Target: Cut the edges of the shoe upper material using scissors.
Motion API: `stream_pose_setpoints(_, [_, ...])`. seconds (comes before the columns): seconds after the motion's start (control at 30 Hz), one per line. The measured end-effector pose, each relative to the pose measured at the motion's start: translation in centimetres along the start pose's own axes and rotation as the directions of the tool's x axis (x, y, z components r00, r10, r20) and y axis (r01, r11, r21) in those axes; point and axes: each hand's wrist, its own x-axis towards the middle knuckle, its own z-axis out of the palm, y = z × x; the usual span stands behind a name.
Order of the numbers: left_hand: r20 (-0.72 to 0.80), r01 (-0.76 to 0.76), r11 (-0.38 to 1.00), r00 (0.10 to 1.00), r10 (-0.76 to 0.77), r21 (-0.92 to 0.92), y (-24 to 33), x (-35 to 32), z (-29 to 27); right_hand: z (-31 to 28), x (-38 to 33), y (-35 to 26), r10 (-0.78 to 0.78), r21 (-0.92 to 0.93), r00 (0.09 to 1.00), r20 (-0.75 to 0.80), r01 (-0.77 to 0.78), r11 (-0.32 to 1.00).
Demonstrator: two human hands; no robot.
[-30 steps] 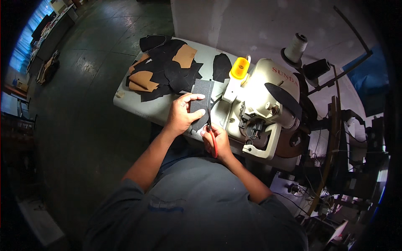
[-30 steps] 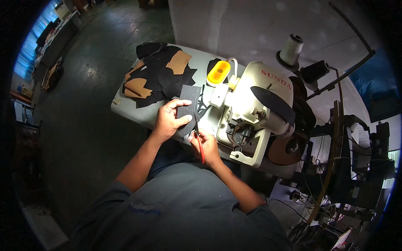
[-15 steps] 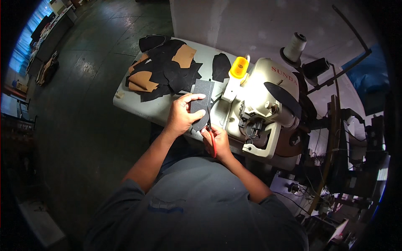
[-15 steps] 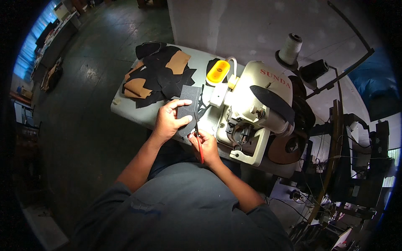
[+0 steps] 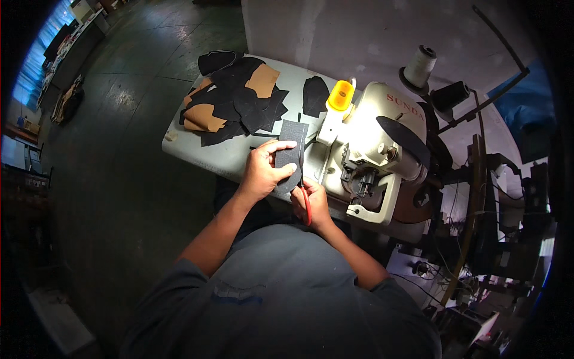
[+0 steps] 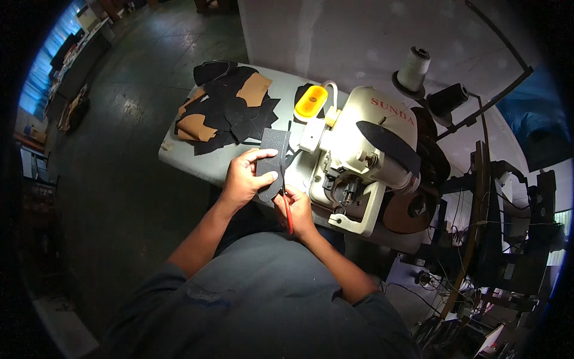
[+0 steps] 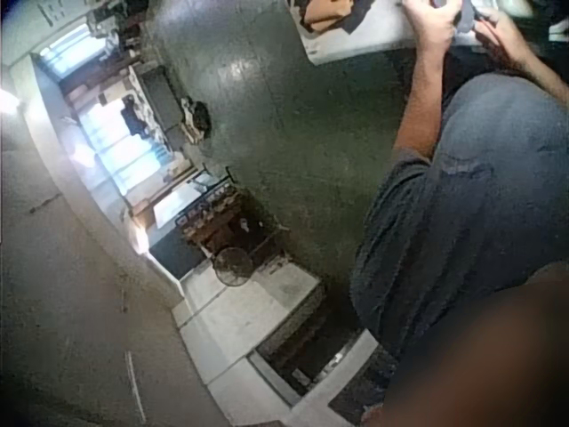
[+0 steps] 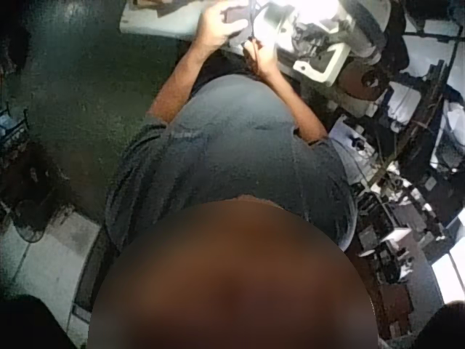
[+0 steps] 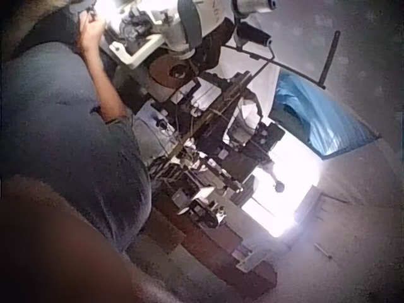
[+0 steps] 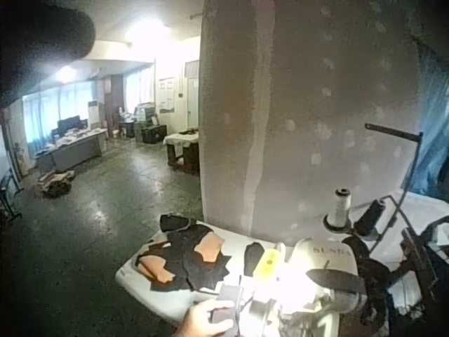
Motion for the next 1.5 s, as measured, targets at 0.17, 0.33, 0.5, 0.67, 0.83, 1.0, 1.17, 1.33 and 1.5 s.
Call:
stream_pose_setpoints(0.17, [-0.053, -0.039, 0.999, 0.998, 0.039, -0.006, 0.2, -0.1, 0.5, 0.4, -0.1, -0.4, -0.005, 0.062, 1.0, 0.004, 0.004, 0.998])
stream_pose_setpoints(0.33, [-0.046, -0.058, 0.998, 0.997, 0.058, 0.002, 0.4, -0.1, 0.6, -0.1, 0.2, 0.2, -0.025, 0.001, 1.0, -0.001, 0.025, 1.0])
stream_pose_setpoints(0.5, [-0.054, -0.061, 0.998, 0.997, 0.061, 0.0, 0.3, -0.1, 0.8, -0.2, 0.3, 0.9, -0.088, 0.043, 0.996, 0.016, 0.087, 0.995])
stream_pose_setpoints(0.67, [-0.058, -0.062, 0.997, 0.996, 0.065, 0.056, 0.0, -0.2, 0.7, -0.5, 0.2, 0.6, -0.049, 0.075, 0.997, 0.055, 0.045, 0.996])
stream_pose_setpoints(0.83, [-0.015, -0.046, 0.999, 0.999, 0.047, 0.025, -0.2, -0.9, 1.2, -0.2, 0.1, -0.3, 0.006, 0.039, 1.0, 0.006, -0.007, 0.999])
stream_pose_setpoints(1.0, [-0.037, 0.001, 1.0, 0.999, -0.001, 0.007, 0.1, -0.7, 1.0, -0.7, 0.5, 0.0, -0.002, 0.048, 1.0, 0.007, 0.002, 0.999])
stream_pose_setpoints(1.17, [-0.063, 0.029, 0.986, 0.998, -0.019, 0.163, -0.3, 0.6, -0.2, -1.9, 0.9, 0.6, -0.02, 0.116, 0.991, 0.133, 0.004, 0.993])
stream_pose_setpoints(1.33, [0.013, 0.056, 0.998, 0.998, -0.055, -0.028, 0.8, 0.6, -0.3, -0.6, 0.4, -0.4, 0.047, 0.055, 0.998, 0.028, -0.049, 0.997])
stream_pose_setpoints(1.5, [0.006, 0.054, 0.998, 0.999, -0.054, -0.024, 0.9, 0.7, -0.1, -0.8, 0.4, 0.1, 0.027, 0.049, 0.998, 0.05, -0.03, 0.998])
